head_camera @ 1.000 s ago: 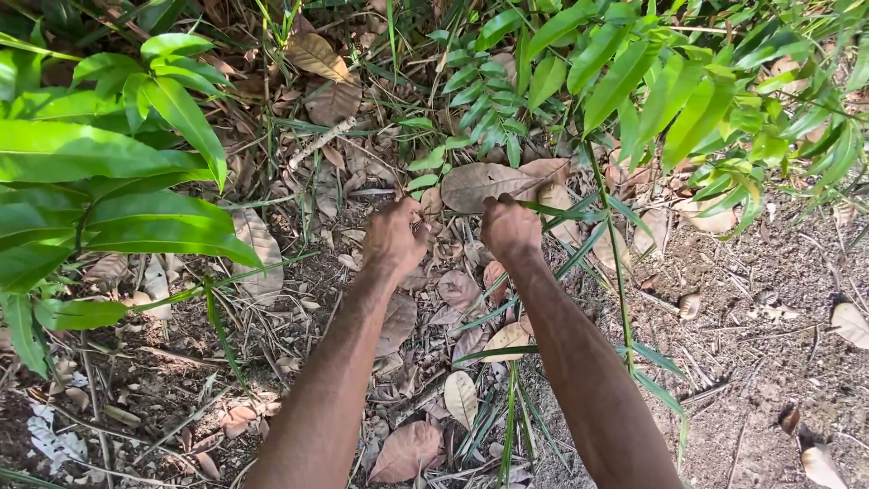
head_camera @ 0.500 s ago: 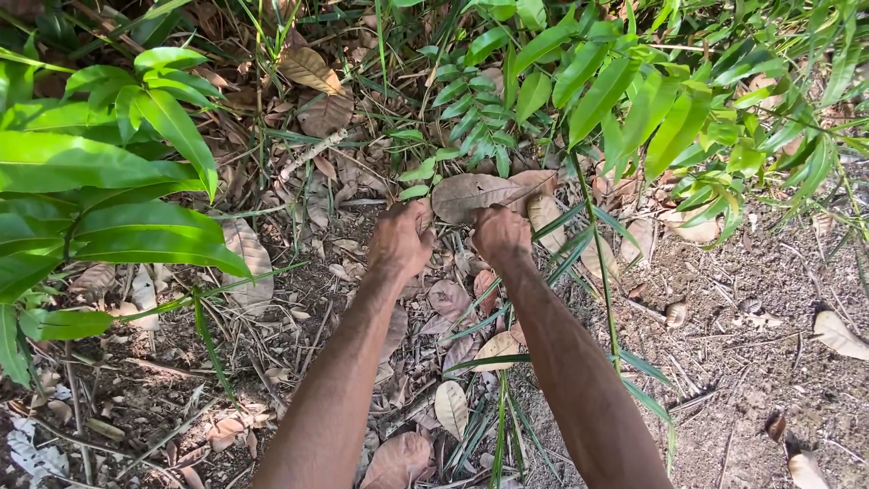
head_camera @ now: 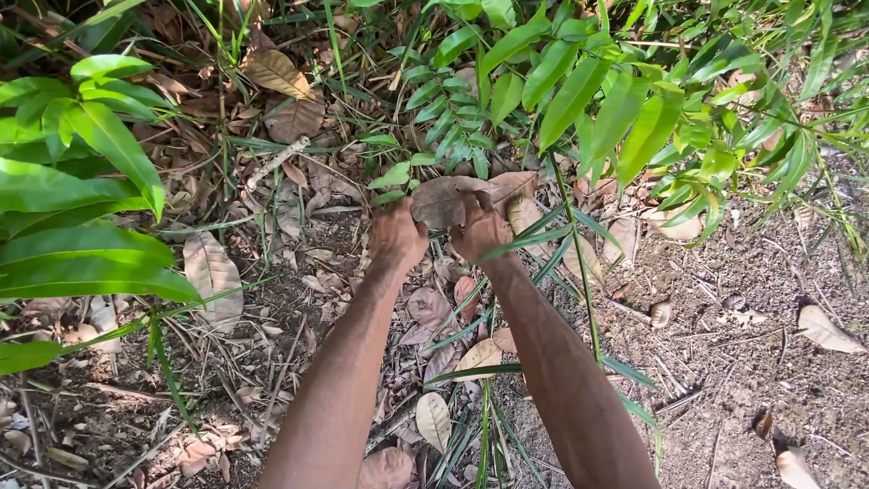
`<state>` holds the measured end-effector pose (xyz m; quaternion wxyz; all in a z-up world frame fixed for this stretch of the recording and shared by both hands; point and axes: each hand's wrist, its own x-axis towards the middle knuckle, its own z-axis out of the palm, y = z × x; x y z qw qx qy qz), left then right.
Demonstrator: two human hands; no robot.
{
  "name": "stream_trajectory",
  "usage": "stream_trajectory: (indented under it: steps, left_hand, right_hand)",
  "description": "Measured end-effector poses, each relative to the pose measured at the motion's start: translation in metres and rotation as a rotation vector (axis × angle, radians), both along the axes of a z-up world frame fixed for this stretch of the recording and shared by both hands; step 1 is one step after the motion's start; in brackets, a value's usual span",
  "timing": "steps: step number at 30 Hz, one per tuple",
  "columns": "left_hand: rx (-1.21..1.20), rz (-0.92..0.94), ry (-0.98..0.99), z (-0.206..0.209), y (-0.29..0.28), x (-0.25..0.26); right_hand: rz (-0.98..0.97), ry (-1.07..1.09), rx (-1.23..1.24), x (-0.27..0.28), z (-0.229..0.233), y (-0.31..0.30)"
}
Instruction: Tearing dry leaves by hand and placing them into a bowl on the ground.
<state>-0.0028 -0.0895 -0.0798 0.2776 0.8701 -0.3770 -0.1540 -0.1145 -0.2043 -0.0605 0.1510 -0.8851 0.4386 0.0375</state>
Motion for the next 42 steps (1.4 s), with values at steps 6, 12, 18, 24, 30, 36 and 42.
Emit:
stream_trajectory:
  steps: [6, 12, 18, 24, 30, 36, 42]
  left_hand:
    - [-0.063, 0.164, 0.351, 0.012, -0.004, -0.006]
    - [-0.192, 0.264, 0.483, 0.050, 0.001, -0.005]
    - [-0.197, 0.277, 0.596, 0.044, 0.009, 0.002]
    - [-0.196, 0.075, 0.381, 0.008, 0.030, 0.014]
    - [-0.238, 0.041, 0.299, 0.039, 0.057, 0.021]
    - [-0.341, 0.127, 0.148, 0.053, 0.073, 0.025]
    - [-0.381, 0.120, 0.133, 0.096, 0.089, 0.027]
  right_hand:
    - [0.057, -0.054, 0.120, 0.000, -0.001, -0.004]
    - [0.092, -0.111, 0.125, -0.003, 0.013, -0.001]
    - [0.114, -0.211, 0.043, -0.009, -0.011, -0.010]
    - [0.138, -0.386, -0.034, -0.012, -0.042, -0.024]
    - [0.137, -0.473, -0.058, -0.009, -0.014, -0.004]
    - [0.282, -0.593, -0.097, -0.010, 0.018, 0.017]
    - [0.325, -0.750, -0.109, -0.005, 0.053, 0.035]
